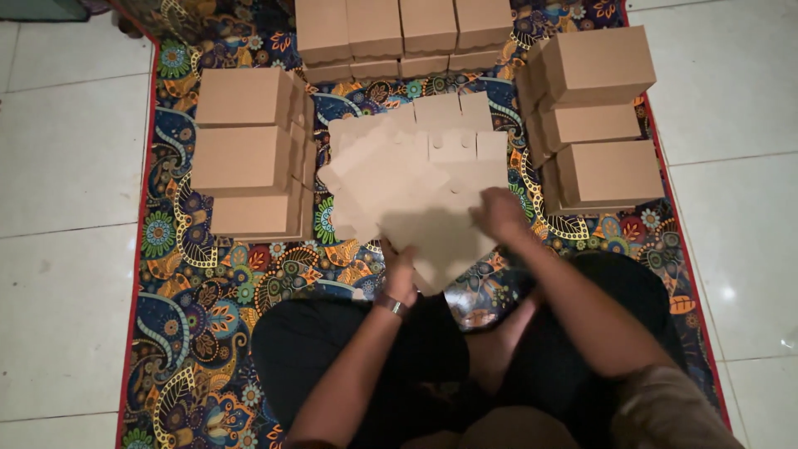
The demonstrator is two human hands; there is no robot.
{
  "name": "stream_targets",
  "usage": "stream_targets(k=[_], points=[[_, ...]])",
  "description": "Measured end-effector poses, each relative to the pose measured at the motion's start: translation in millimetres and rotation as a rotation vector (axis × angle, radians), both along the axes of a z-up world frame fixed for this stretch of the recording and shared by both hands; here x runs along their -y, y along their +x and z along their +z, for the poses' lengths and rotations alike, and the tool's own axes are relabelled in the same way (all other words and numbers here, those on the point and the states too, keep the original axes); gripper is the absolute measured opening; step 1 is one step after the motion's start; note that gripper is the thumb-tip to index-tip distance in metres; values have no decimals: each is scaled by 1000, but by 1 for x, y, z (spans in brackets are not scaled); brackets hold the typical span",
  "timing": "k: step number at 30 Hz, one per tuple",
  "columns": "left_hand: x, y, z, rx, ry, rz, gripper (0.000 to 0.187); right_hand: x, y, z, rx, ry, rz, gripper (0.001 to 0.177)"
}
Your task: Folding flat cardboard sheets into boxes and organizing them into stacks.
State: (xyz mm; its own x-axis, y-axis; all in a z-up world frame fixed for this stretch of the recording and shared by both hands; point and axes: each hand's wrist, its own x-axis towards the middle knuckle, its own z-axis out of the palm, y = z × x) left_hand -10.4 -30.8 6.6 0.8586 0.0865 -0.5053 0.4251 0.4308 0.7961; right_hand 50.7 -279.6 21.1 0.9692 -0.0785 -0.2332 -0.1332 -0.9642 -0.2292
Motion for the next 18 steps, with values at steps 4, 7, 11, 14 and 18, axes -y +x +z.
stream_targets(k=[4,7,11,14,18], points=[[-10,-7,-1,-63,-131,26,69,-9,-23,77,-257,502,-233,80],[-22,-8,30,-48,-192,-8,38,-28,-38,150,-275,883,-355,96],[-46,13,23,194,-118,-74,88,-3,-42,139,124,1083,-73,65],[-55,37,15,277,-76,-120,85,-3,-50,121,208,1104,-151,58],[-63,78,-39,50,-99,-75,81,-32,-46,96,77,1070,-559,59]])
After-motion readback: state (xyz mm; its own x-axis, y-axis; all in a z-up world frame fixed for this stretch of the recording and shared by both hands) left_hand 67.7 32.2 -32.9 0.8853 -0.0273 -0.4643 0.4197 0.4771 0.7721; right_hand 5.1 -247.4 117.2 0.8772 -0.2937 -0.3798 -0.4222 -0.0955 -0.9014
